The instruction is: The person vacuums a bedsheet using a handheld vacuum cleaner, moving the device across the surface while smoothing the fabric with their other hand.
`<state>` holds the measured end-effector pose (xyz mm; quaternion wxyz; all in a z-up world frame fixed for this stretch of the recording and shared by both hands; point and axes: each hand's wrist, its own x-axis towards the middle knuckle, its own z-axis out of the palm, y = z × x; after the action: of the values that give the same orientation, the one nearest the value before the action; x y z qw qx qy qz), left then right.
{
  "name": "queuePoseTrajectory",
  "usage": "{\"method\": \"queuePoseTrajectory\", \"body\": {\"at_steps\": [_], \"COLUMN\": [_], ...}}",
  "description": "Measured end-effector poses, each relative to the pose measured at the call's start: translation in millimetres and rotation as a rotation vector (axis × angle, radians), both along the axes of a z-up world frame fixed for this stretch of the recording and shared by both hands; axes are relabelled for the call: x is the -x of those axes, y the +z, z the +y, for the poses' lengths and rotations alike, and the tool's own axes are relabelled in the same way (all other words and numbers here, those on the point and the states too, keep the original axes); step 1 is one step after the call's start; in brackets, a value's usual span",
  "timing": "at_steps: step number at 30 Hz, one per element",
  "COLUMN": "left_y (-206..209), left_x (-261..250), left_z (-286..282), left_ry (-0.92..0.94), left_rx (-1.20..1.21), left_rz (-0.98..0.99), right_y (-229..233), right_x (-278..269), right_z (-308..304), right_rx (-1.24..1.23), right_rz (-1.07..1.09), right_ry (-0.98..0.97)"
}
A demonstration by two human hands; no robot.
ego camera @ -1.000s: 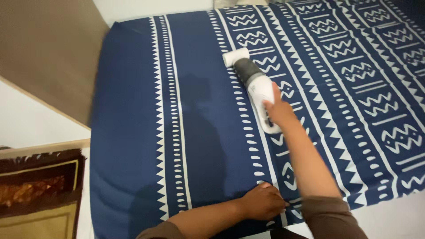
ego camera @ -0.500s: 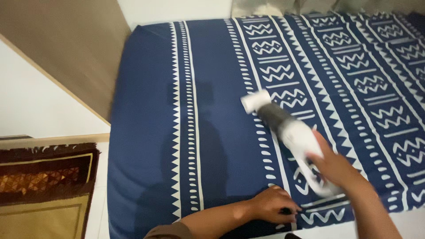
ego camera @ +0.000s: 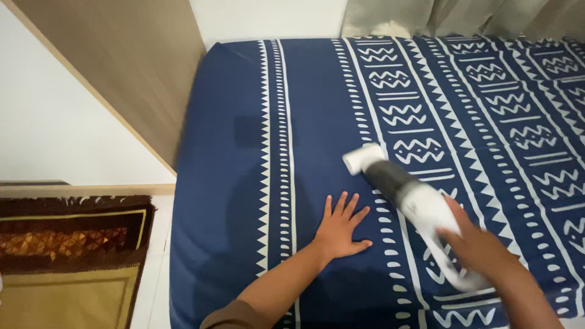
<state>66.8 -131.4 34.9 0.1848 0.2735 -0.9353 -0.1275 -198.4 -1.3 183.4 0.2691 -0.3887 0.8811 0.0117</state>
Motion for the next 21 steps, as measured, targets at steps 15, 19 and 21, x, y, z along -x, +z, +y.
{"method": "queuePoseTrajectory", "body": {"at_steps": [15, 19, 21], "left_y": [-9, -15, -15], "left_x": [3, -7, -22], "left_z": [-1, -7, -14], "left_ry": [-0.003, -0.039, -0.063], "left_rx": [-0.031, -0.040, -0.138], "left_rz": [-0.037, 0.029, 0.129], "right_y": [-136, -95, -70], "right_x": [-75, -77, -83], "right_z": [-307, -239, -192], "right_rx": [0.516, 0.407, 0.326], "right_rz": [-0.029, -0.025, -0.034], "right_ry": [0.206, 0.283, 0.263]}}
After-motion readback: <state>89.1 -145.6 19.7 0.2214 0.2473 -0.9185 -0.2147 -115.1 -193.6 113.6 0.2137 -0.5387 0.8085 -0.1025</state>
